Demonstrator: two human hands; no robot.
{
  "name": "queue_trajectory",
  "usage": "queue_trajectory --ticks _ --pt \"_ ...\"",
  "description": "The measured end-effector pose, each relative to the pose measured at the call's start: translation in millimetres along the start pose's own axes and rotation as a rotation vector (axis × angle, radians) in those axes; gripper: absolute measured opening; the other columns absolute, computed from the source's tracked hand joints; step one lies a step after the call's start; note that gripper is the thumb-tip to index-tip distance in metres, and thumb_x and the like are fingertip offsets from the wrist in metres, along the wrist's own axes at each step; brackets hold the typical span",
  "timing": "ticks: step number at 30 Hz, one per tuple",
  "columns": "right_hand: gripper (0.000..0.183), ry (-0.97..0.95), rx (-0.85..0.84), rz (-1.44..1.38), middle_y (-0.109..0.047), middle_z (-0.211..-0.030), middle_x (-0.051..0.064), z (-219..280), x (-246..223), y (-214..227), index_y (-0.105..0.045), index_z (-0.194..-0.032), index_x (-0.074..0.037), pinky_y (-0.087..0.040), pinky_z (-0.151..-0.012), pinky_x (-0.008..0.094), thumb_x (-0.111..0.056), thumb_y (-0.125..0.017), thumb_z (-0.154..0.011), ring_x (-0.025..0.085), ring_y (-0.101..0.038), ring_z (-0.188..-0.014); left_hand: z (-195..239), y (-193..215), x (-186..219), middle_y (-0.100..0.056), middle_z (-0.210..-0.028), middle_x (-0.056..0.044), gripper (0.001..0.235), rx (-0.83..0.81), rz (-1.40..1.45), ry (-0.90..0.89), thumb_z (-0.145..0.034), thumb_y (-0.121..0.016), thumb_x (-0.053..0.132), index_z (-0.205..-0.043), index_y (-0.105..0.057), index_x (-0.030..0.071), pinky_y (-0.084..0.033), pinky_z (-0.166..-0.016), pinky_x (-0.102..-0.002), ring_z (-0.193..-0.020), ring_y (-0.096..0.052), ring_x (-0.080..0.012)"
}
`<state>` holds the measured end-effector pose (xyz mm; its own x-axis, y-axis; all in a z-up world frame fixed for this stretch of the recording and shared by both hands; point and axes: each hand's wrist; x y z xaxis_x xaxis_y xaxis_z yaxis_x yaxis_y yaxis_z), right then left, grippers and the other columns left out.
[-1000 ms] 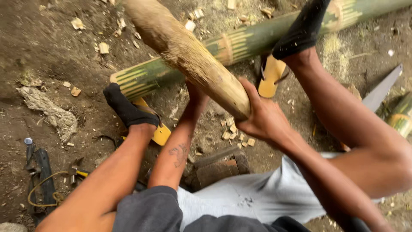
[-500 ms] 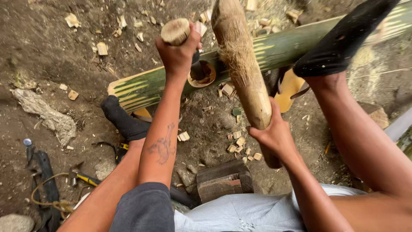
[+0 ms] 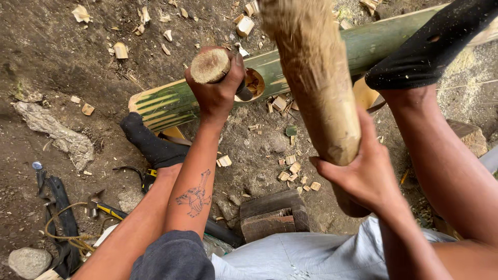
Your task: The person uses a wooden mallet and chisel to carve a circular hole into a bamboo pole. They repeatedly strike the chisel to remove material and deepen the hole.
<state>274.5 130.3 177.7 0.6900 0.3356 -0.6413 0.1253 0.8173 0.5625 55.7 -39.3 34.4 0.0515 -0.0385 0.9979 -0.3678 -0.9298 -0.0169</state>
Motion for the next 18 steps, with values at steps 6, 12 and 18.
queue_trajectory --ticks 6,12,18 --pt "0.102 0.453 0.073 0.054 -0.067 -0.126 0.031 19 -88 49 -0.020 -0.156 -0.005 -0.062 -0.091 0.045 -0.024 -0.082 -0.077 0.039 -0.073 -0.112 21 7 -26 -0.070 -0.090 -0.006 0.012 -0.003 -0.073 -0.097 -0.095 -0.077 0.013 -0.099 -0.068 0.005 -0.058 -0.076 -0.029 -0.077 -0.067 -0.0130" --pt "0.107 0.115 -0.299 0.441 -0.074 -0.087 0.027 2 -98 22 -0.020 -0.158 -0.021 -0.060 -0.075 0.051 -0.020 -0.082 -0.071 0.044 -0.073 -0.082 28 9 -83 -0.069 -0.093 -0.005 0.015 -0.095 -0.236 -0.149 -0.096 -0.074 0.016 -0.104 -0.066 0.006 -0.057 -0.077 -0.029 -0.083 -0.066 -0.0135" --pt "0.108 0.479 -0.002 0.187 -0.070 -0.112 0.028 51 -81 50 -0.023 -0.157 -0.010 -0.063 -0.078 0.047 -0.017 -0.085 -0.068 0.040 -0.075 -0.092 44 10 -80 -0.069 -0.096 -0.005 0.015 -0.173 -0.176 -0.174 -0.099 -0.072 0.017 -0.106 -0.065 0.006 -0.058 -0.081 -0.031 -0.088 -0.066 -0.0150"
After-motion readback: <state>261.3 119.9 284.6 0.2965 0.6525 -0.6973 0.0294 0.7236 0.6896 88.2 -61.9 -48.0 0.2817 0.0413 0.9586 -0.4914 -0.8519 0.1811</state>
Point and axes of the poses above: each hand's wrist, its own z-axis away from the middle knuckle, its own y-axis out of the back of the hand, x = y × z
